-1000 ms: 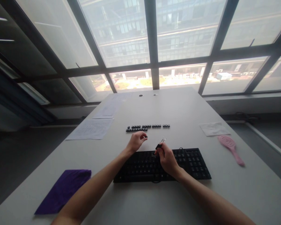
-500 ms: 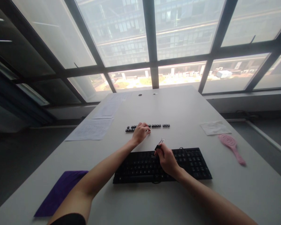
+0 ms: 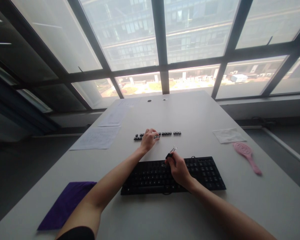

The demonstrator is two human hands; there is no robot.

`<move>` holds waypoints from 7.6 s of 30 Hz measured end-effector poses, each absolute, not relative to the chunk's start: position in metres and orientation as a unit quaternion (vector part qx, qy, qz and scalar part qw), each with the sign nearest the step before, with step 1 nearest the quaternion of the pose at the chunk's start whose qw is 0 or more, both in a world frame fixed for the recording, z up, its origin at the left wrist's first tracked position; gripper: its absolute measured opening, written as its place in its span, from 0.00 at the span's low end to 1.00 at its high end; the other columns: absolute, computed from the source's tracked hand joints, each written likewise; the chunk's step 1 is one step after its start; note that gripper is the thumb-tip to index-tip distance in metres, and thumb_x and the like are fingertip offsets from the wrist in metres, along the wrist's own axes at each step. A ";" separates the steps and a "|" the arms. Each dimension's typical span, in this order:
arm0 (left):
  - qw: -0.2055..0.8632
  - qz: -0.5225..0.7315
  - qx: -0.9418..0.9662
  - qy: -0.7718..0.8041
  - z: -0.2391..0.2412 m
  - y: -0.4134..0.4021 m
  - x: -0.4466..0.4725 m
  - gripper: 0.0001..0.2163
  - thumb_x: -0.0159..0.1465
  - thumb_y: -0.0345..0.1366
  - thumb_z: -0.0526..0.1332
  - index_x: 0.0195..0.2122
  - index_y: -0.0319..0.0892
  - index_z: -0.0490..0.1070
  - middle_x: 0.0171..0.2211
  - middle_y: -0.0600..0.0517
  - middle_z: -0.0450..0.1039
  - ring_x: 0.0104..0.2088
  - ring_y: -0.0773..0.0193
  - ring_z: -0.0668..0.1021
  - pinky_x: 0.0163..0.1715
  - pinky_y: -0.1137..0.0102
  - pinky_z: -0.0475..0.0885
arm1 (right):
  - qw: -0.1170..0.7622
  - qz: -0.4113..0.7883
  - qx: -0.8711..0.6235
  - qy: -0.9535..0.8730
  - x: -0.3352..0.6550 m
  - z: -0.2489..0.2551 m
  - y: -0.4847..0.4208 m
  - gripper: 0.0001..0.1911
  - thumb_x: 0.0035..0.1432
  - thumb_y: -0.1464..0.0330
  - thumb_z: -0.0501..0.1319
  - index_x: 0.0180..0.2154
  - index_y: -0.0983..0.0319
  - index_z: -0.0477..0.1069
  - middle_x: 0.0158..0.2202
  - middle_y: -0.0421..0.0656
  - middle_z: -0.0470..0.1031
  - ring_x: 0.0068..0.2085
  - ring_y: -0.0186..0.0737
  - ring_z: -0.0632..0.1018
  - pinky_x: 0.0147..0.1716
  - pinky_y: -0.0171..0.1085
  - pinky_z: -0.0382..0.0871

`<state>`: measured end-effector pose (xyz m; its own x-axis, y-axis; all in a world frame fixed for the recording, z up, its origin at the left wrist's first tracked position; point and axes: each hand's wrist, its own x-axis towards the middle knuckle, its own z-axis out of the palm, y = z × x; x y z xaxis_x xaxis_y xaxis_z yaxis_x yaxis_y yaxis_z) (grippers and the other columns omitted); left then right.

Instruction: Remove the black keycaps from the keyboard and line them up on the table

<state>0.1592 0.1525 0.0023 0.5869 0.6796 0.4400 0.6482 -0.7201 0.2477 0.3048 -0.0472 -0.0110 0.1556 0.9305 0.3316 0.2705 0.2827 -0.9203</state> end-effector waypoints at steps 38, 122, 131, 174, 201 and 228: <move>0.251 0.223 0.884 0.325 0.019 -0.010 0.145 0.05 0.57 0.27 0.60 0.33 0.44 0.71 0.35 0.49 0.71 0.40 0.57 0.72 0.45 0.63 0.69 | 0.431 0.172 -0.439 -0.769 0.317 -0.014 -0.051 0.13 0.63 0.79 0.50 0.33 0.59 0.68 0.31 0.42 0.69 0.32 0.39 0.67 0.34 0.36 0.63; 0.264 0.395 0.801 0.363 0.035 0.042 0.146 0.06 0.61 0.35 0.68 0.37 0.42 0.74 0.34 0.52 0.76 0.33 0.65 0.77 0.37 0.70 0.76 | 0.532 0.273 -0.531 -0.600 0.314 -0.017 -0.046 0.06 0.70 0.68 0.49 0.39 0.58 0.61 0.26 0.39 0.75 0.26 0.38 0.76 0.30 0.35 0.66; 0.227 0.235 0.862 0.387 0.004 0.109 0.169 0.05 0.57 0.29 0.68 0.36 0.41 0.78 0.32 0.52 0.80 0.31 0.64 0.80 0.35 0.70 0.76 | 0.529 0.267 -0.530 -0.607 0.314 -0.018 -0.045 0.05 0.69 0.69 0.50 0.39 0.58 0.62 0.26 0.39 0.76 0.27 0.38 0.77 0.32 0.35 0.68; 0.109 0.294 0.883 0.349 0.030 0.051 0.166 0.08 0.64 0.27 0.60 0.40 0.44 0.77 0.43 0.48 0.73 0.46 0.56 0.71 0.51 0.59 0.68 | 0.624 0.229 -0.535 -0.521 0.328 0.002 -0.044 0.09 0.69 0.67 0.51 0.42 0.60 0.68 0.29 0.41 0.71 0.29 0.38 0.73 0.32 0.37 0.68; 0.202 0.213 0.905 0.309 0.011 -0.005 0.156 0.04 0.64 0.35 0.62 0.38 0.45 0.75 0.35 0.49 0.74 0.40 0.57 0.73 0.45 0.63 0.70 | 0.387 0.153 -0.430 -0.801 0.337 -0.007 -0.053 0.13 0.65 0.78 0.48 0.35 0.59 0.67 0.31 0.41 0.67 0.31 0.38 0.67 0.33 0.35 0.63; 0.271 0.253 0.865 0.337 0.008 -0.005 0.157 0.06 0.65 0.34 0.63 0.42 0.46 0.77 0.40 0.50 0.75 0.43 0.60 0.75 0.48 0.65 0.70 | 0.515 0.265 -0.520 -0.628 0.339 -0.012 -0.045 0.10 0.64 0.72 0.54 0.28 0.60 0.64 0.25 0.38 0.70 0.28 0.37 0.70 0.31 0.35 0.61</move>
